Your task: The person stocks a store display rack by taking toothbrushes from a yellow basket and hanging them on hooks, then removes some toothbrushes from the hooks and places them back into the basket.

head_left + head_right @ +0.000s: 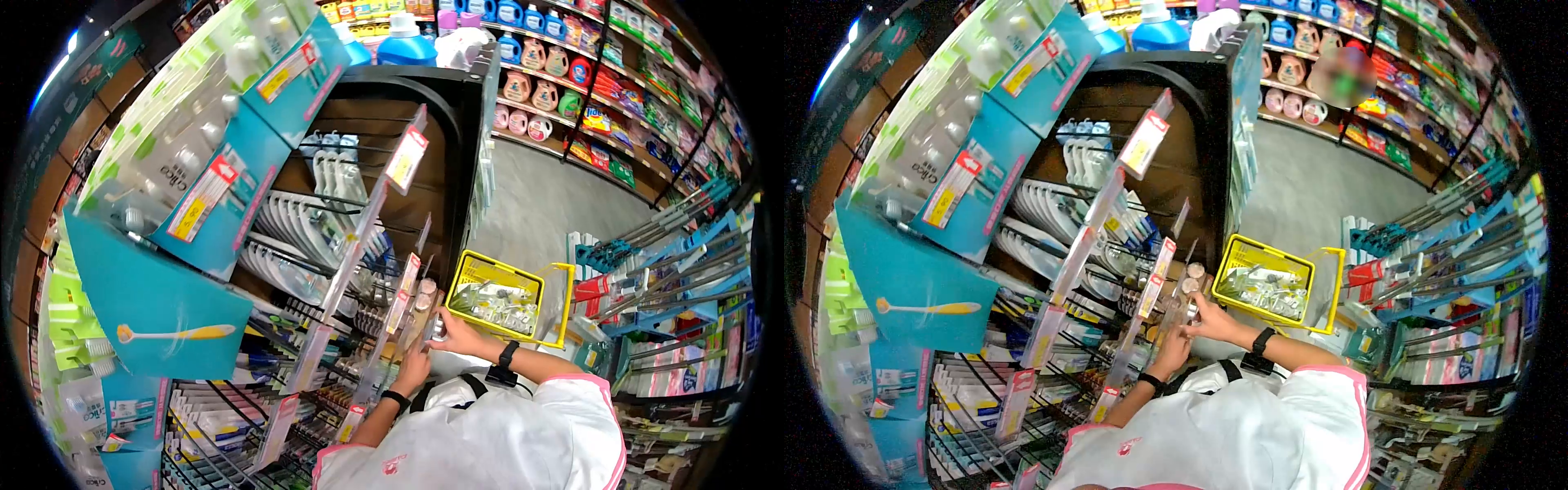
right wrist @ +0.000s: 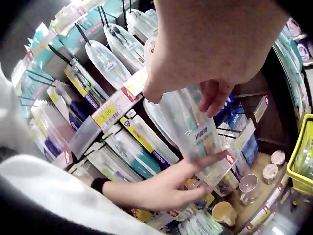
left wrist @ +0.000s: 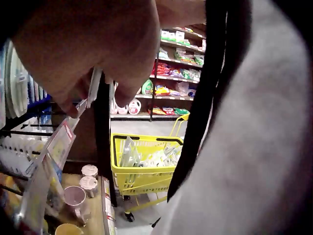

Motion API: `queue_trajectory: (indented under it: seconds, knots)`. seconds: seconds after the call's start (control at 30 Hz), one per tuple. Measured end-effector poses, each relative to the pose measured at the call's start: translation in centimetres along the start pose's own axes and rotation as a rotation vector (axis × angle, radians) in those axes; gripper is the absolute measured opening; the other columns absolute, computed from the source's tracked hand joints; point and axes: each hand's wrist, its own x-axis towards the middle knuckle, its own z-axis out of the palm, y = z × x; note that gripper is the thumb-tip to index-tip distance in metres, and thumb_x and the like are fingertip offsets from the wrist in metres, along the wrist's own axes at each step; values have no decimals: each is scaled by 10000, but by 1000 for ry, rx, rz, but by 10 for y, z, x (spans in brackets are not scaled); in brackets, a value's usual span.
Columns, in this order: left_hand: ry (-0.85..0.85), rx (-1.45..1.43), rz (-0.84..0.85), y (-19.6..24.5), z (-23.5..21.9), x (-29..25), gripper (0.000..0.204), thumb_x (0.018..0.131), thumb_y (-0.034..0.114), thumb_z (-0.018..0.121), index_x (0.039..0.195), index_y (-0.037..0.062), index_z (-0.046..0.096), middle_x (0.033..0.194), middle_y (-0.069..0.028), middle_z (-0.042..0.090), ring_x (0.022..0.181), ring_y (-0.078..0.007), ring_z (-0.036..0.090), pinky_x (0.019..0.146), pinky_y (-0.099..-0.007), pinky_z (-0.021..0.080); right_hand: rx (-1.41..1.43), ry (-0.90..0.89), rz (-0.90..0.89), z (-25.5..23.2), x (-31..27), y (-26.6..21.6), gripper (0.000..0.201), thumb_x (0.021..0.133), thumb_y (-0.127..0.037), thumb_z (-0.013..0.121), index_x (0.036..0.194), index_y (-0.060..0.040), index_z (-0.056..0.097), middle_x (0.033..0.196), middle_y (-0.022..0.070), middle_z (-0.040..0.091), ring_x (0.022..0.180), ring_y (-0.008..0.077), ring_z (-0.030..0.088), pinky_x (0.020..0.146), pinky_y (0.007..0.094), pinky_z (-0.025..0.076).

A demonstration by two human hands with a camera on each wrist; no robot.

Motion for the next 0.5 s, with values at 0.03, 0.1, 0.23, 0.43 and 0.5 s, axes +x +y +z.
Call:
queue_trajectory:
  seconds: [0.03, 0.1, 0.23, 0.43, 0.5]
  knots:
    - [-1, 3, 8, -1, 3, -2, 250, 808, 72, 522, 1037, -24, 548, 1120, -232, 501, 1013, -401, 485, 887, -447, 394, 7, -6, 13, -4, -2, -2, 717, 706, -325, 741, 1212, -23, 333, 783, 171, 560, 682, 270, 591, 623, 369, 485]
    - [-2, 9, 19, 0, 2, -3, 234, 817, 86, 525, 1031, -2, 559, 1099, -217, 517, 992, -398, 499, 863, -452, 410, 23, -22, 39, -12, -7, -2, 713, 708, -337, 744, 1206, -31, 335, 771, 162, 561, 680, 255, 585, 621, 358, 482]
    - [-54, 54, 44, 17, -6, -1, 304, 820, 94, 491, 1102, 7, 568, 1253, -219, 449, 1088, -384, 468, 925, -441, 392, 85, 64, -48, -23, -15, 10, 658, 718, -364, 743, 1159, -31, 387, 753, 141, 567, 666, 226, 587, 612, 337, 490]
    - [-155, 100, -55, 57, -5, 0, 283, 816, 103, 503, 1074, 64, 613, 1038, -198, 567, 971, -359, 532, 828, -435, 445, 128, 101, -72, -57, -35, 26, 560, 727, -394, 734, 1057, -25, 473, 761, 119, 578, 663, 206, 594, 605, 317, 498]
    - [-192, 89, -72, 65, 2, 0, 292, 808, 111, 518, 1080, 97, 624, 980, -194, 581, 917, -355, 551, 798, -433, 457, 108, 104, -120, -74, -44, 34, 547, 727, -401, 731, 1030, -15, 491, 752, 122, 579, 663, 204, 593, 601, 317, 494]
